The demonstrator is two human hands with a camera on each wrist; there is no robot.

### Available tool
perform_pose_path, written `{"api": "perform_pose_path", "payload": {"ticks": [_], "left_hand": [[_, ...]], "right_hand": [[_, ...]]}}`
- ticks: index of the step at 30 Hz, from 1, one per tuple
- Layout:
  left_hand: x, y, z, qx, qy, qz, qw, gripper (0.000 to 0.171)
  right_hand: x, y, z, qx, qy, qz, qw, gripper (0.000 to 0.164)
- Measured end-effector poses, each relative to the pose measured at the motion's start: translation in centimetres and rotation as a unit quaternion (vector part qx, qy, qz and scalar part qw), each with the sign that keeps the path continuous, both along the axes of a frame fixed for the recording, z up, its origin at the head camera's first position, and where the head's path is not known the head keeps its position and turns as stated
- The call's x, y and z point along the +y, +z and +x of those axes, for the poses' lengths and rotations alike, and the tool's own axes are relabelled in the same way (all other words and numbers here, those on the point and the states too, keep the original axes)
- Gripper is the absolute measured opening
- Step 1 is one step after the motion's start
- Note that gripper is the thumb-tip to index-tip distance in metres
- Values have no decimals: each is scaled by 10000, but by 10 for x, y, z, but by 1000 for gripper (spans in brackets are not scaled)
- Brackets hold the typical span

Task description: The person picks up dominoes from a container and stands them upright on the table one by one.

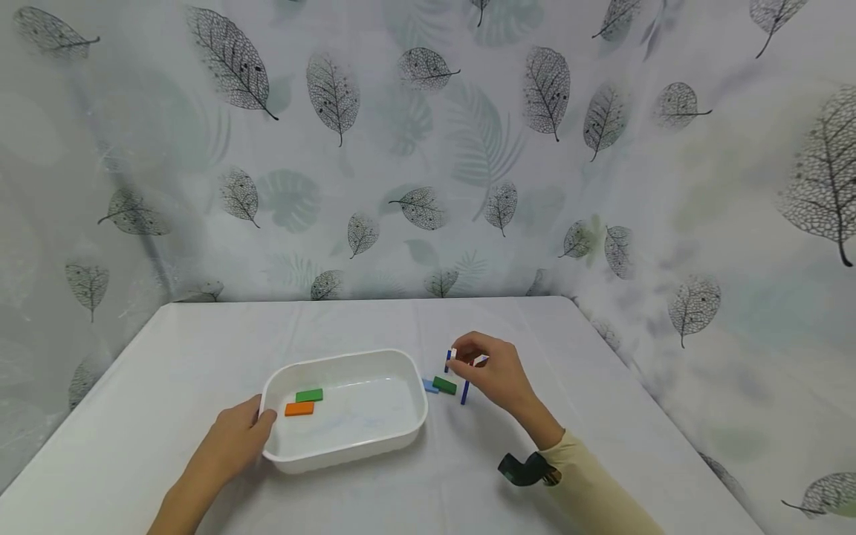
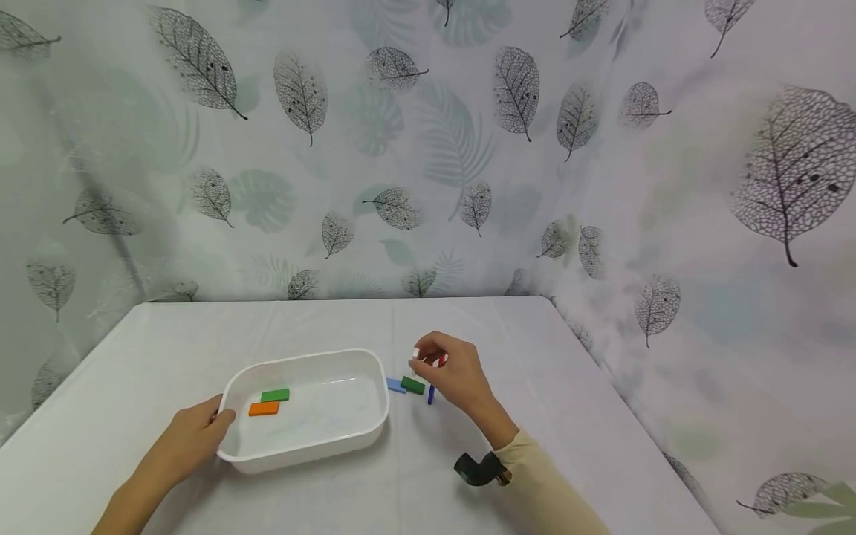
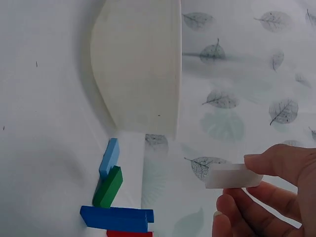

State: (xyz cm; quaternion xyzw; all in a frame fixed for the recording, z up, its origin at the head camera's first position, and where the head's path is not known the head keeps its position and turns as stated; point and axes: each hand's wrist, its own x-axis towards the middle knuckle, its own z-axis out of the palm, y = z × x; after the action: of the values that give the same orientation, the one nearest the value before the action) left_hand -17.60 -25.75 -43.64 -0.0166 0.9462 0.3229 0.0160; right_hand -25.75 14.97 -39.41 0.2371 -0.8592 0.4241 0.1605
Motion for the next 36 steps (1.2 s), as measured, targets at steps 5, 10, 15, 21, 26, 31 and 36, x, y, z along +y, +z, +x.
{"api": "perform_pose_path", "payload": {"ticks": [5,10,15,21,26,31,36], "left_hand": [[0,0,0,22,-15,-8,10000,51],[0,0,0,50,-16,-22,10000,51],[1,1,0,71,-13,-24,10000,51],[0,2,1,104,-53,-32,9999,50],[0,2,2,145,-51,-22,9999,50],[0,1,2,93,-35,7,10000,49],[0,2,2,36,-34,51,10000,48]], "right_hand": [[10,-3,2,-86,-138,-66,9998,20],[18,-7,2,-138,-154,-69,9998,19],[27,-15,0,-188,-366,27,9992,20],[37,-27,-4,-281,-555,82,9980,20],[41,-35,-7,-434,-570,111,9974,20],[43,-41,-9,-661,-624,220,9956,18],[44,-46,-9,-792,-653,292,9943,18]]}}
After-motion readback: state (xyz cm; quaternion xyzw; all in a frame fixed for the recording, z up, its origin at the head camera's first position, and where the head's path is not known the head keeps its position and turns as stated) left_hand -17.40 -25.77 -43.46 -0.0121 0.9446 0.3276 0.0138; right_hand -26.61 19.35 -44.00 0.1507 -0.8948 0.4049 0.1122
